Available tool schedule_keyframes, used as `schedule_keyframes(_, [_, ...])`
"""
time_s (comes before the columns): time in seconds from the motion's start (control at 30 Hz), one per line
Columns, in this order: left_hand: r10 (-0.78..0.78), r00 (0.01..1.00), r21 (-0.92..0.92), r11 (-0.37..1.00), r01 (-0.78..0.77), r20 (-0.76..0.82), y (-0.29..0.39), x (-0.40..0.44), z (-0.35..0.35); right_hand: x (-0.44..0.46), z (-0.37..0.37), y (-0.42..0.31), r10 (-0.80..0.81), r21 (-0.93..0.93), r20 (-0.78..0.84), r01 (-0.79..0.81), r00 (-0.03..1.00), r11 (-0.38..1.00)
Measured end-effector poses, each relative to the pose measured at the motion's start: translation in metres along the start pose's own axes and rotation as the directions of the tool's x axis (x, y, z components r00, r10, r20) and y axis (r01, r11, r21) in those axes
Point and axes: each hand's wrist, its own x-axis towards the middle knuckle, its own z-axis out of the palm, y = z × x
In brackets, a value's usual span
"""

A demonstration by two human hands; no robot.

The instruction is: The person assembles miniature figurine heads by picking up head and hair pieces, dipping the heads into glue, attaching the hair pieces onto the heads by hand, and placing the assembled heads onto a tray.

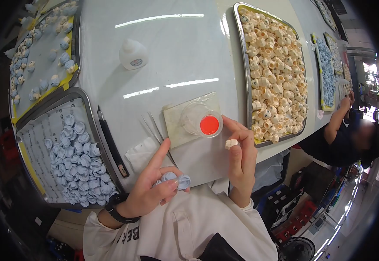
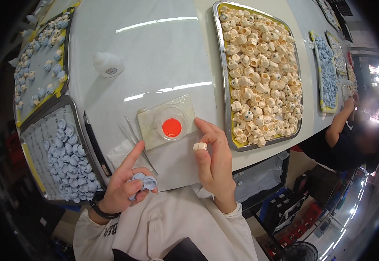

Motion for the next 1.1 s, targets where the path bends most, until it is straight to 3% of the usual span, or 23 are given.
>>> schedule_keyframes(0.13, [-0.034, 0.999, 0.028, 0.999, 0.033, 0.033, -0.001, 0.000, 0.002, -0.007, -0.003, -0.002, 0.082, 0.024, -0.031, -0.081, 0.996, 0.996])
schedule_keyframes(0.23, [-0.057, 0.998, 0.054, 0.997, 0.059, -0.040, -0.003, 0.002, 0.005, -0.014, -0.007, -0.006, 0.161, -0.018, -0.033, -0.161, 0.986, 0.987])
schedule_keyframes(0.3, [-0.050, 0.997, 0.043, 0.998, 0.048, 0.056, -0.003, 0.003, 0.003, -0.016, -0.008, -0.004, 0.144, -0.025, -0.040, -0.145, 0.989, 0.989])
schedule_keyframes(0.47, [-0.052, 0.996, 0.031, 0.998, 0.050, 0.066, -0.001, 0.001, 0.002, -0.022, -0.014, -0.013, 0.114, -0.093, -0.068, -0.120, 0.991, 0.988])
schedule_keyframes(0.53, [-0.034, 0.997, -0.013, 0.999, 0.035, 0.065, -0.001, -0.003, 0.001, -0.027, -0.030, -0.023, 0.017, 0.024, -0.136, -0.014, 0.991, 1.000])
schedule_keyframes(0.57, [0.072, 0.997, 0.089, 0.993, -0.075, 0.042, -0.002, -0.006, 0.001, -0.026, -0.034, -0.024, 0.022, 0.021, -0.136, -0.019, 0.990, 1.000])
schedule_keyframes(0.6, [0.175, 0.984, 0.193, 0.965, -0.178, 0.035, -0.003, -0.007, 0.001, -0.026, -0.038, -0.025, -0.211, 0.283, 0.033, 0.193, 0.977, 0.939])
schedule_keyframes(0.63, [0.164, 0.986, 0.188, 0.967, -0.169, 0.041, -0.003, -0.006, 0.001, -0.026, -0.040, -0.027, -0.460, 0.549, 0.128, 0.323, 0.879, 0.771])
schedule_keyframes(0.7, [0.247, 0.927, 0.414, 0.840, -0.350, 0.281, -0.002, -0.001, 0.002, -0.015, -0.022, -0.036, -0.469, 0.457, 0.175, 0.351, 0.866, 0.818])
schedule_keyframes(0.77, [0.222, 0.944, 0.420, 0.853, -0.308, 0.242, 0.001, -0.001, 0.005, -0.010, -0.014, -0.038, -0.486, 0.366, 0.238, 0.386, 0.841, 0.847])
schedule_keyframes(0.83, [0.222, 0.939, 0.416, 0.852, -0.318, 0.263, -0.001, -0.002, 0.003, -0.013, -0.013, -0.037, -0.418, 0.433, 0.101, 0.339, 0.903, 0.835])
schedule_keyframes(0.87, [0.227, 0.939, 0.410, 0.855, -0.319, 0.257, 0.000, -0.003, 0.002, -0.011, -0.009, -0.039, -0.418, 0.436, 0.110, 0.334, 0.902, 0.836])
schedule_keyframes(0.93, [0.232, 0.918, 0.378, 0.857, -0.350, 0.323, 0.001, -0.002, 0.003, -0.008, -0.001, -0.046, -0.554, 0.175, 0.110, 0.533, 0.825, 0.828])
schedule_keyframes(1.1, [0.248, 0.932, 0.384, 0.859, -0.338, 0.266, 0.003, -0.007, -0.003, -0.001, 0.002, -0.047, -0.558, 0.139, 0.212, 0.540, 0.803, 0.830])
